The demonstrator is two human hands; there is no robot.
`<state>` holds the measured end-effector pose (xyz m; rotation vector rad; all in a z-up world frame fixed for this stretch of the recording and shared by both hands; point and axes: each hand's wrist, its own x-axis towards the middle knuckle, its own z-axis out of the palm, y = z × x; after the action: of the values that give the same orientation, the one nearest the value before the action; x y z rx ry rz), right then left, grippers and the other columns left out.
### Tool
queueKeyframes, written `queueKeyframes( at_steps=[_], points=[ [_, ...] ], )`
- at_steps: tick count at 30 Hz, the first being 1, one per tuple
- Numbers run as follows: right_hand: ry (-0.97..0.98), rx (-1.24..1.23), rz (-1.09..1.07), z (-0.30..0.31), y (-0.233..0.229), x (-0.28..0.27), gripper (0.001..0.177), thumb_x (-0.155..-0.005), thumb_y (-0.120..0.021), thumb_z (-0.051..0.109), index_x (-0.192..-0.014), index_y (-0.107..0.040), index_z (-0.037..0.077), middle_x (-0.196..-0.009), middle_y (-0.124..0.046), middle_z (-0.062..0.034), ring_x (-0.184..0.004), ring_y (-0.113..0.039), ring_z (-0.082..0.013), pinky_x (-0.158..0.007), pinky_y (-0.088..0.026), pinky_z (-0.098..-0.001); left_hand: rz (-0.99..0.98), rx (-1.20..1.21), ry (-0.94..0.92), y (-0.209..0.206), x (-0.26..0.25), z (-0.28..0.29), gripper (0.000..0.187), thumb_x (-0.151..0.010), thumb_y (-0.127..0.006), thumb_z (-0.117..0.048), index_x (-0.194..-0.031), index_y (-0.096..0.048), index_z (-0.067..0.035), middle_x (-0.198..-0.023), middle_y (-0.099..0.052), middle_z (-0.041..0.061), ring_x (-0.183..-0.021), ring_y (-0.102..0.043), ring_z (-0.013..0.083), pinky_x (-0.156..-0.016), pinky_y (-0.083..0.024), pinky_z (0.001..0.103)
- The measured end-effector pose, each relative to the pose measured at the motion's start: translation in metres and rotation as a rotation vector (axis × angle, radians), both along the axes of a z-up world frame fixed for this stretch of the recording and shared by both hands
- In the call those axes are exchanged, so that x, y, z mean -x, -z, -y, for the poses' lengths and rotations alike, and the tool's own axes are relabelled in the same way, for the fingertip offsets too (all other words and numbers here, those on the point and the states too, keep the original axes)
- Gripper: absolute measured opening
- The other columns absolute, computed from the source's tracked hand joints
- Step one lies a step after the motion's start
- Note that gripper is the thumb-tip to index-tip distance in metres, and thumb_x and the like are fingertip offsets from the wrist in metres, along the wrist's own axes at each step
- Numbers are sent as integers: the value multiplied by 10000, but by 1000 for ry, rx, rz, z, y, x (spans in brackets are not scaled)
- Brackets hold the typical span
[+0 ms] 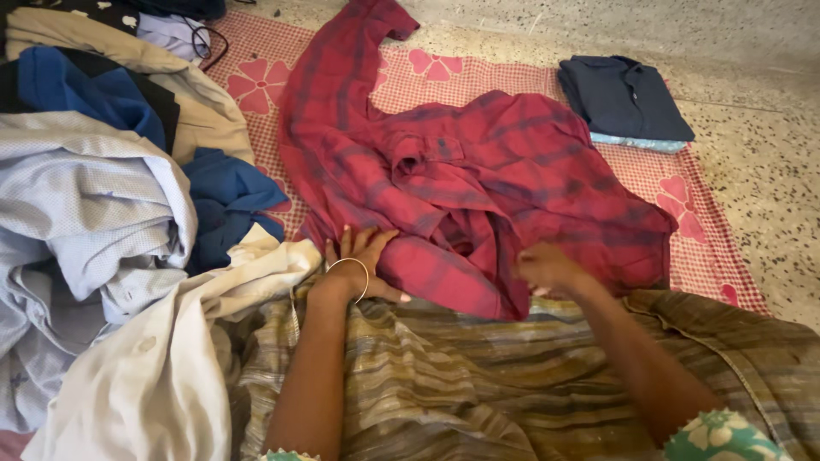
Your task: The person buttons a red plaid shirt on a mat and then folds the shirt by tucking in the sleeves and folding the bottom half up.
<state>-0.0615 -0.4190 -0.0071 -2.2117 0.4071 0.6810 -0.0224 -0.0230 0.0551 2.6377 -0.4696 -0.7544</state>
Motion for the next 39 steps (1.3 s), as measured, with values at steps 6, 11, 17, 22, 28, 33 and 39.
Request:
queueKeyframes(
  at_steps=[6,11,17,22,28,33,39],
  points=[
    [61,-477,40,-96,-176,-65,145,-996,-555,180,-1067,-581,56,-890,-609,-65,-621,-652,-246,-675,-614,-463,-58,-27,-21,-8,-4,-2,1429,-482,-966,-572,-1620,-132,-346,-1716,-76,40,-1572,70,404,-1239,-3,614],
    [49,-1104,543,-152,-280,-86,174,-1025,-487,146,-1196,-513,127,-1210,-688,-19,-1103,-725,-249,-967,-602,-403,-12,598,-301,26,-19,-25,1248,-577,-926,-506,-1570,-274,-123,-1526,-488,153,-1447,-449,319,-1177,-371,409],
    [34,-686,339,-111,-175,-105,203,-1016,-549,283,-1060,-637,105,-1025,-709,-38,-904,-653,-151,-826,-541,-359,9,837,-355,77,-42,-23,752,-724,-806,-217,-1384,-492,-40,-1317,-680,137,-1192,-647,245,-1005,-513,358],
    [-77,-90,750,-58,28,-83,290,-867,-813,153,-1075,-641,47,-918,-662,-11,-849,-609,-134,-740,-535,-302,318,533,-388,54,-30,-21,358,-745,-829,-223,-1028,-708,-40,-1003,-753,133,-942,-684,269,-833,-523,397],
    [512,-408,459,-40,33,-45,266,-894,-749,194,-1115,-671,69,-980,-716,6,-863,-639,-95,-749,-520,-259,24,1043,-553,53,-36,-11,351,-892,-708,-389,-788,-679,-55,-673,-676,37,-608,-613,180,-582,-469,328],
    [559,-464,244,-70,-27,-28,152,-903,-767,221,-985,-733,97,-926,-709,-5,-809,-600,-121,-701,-474,-286,-70,1018,-539,15,-19,-9,517,-825,-808,-529,-858,-632,-44,-775,-650,61,-695,-626,180,-626,-475,316],
    [594,-722,476,-61,-48,-24,86,-903,-761,207,-893,-686,165,-869,-701,67,-783,-622,-47,-709,-495,-222,134,614,-218,-26,4,0,1007,-545,-1008,-434,-1275,-420,-65,-1166,-637,150,-1106,-608,290,-920,-491,399]
  ],
)
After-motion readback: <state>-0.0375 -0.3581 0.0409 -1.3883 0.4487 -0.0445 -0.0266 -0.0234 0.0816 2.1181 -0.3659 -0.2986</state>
